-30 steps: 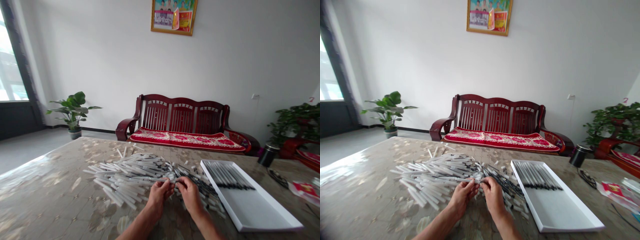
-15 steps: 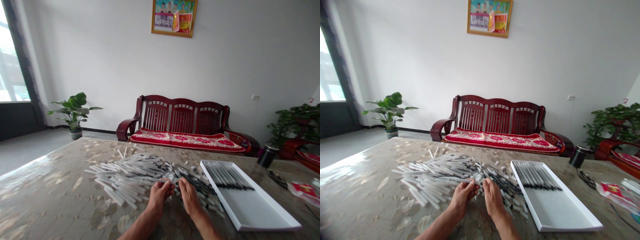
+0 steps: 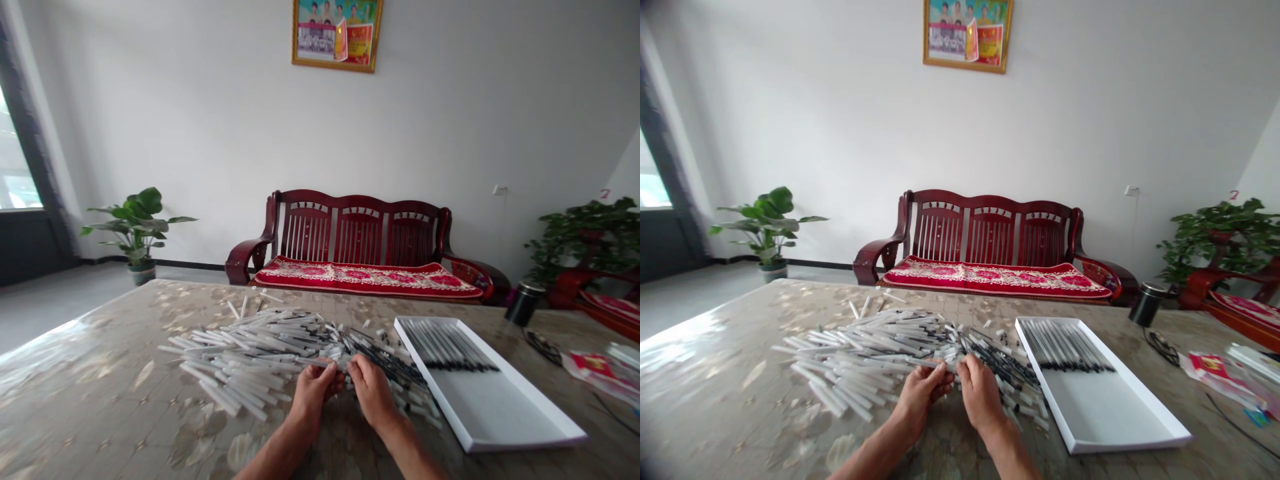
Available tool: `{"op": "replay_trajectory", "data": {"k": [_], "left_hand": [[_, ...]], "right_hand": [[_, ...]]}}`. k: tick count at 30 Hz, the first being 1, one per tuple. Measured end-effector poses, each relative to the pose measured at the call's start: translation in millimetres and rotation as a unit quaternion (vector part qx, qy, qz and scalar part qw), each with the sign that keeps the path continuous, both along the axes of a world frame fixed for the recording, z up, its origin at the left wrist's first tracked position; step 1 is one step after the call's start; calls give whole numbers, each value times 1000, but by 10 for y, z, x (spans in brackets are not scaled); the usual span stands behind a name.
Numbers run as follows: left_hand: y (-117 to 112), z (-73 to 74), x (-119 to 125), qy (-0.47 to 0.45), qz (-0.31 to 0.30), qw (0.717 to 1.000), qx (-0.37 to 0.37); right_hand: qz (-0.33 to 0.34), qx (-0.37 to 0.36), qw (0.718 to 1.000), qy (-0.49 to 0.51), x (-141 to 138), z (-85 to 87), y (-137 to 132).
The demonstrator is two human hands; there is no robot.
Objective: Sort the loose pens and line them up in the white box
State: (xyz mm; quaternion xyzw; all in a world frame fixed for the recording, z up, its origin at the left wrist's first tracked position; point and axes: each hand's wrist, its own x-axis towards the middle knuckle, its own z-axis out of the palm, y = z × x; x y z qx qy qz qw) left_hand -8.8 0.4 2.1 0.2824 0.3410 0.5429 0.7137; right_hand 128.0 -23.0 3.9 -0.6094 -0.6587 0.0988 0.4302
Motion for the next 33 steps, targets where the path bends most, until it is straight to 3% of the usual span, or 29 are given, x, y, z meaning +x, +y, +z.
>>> {"op": "replay_trajectory", "data": {"k": [13, 19, 24, 28, 33], "left_hand": [[-4, -6, -3, 13, -4, 1000, 7], [1, 0, -7, 12, -3, 1000, -9], [-11, 3, -7, 16, -7, 1000, -6], [-3, 2, -5, 14, -14, 1000, -9], [-17, -5, -3, 19, -16, 1000, 11]], "right_hand": [[-19, -14, 1000, 1, -20, -9, -30], [4, -2, 1000, -10, -35, 14, -58], [-12, -38, 999, -18, -46, 21, -67], [10, -10, 1000, -8, -51, 10, -68], [-15, -32, 999, 13, -61, -3, -65]]}}
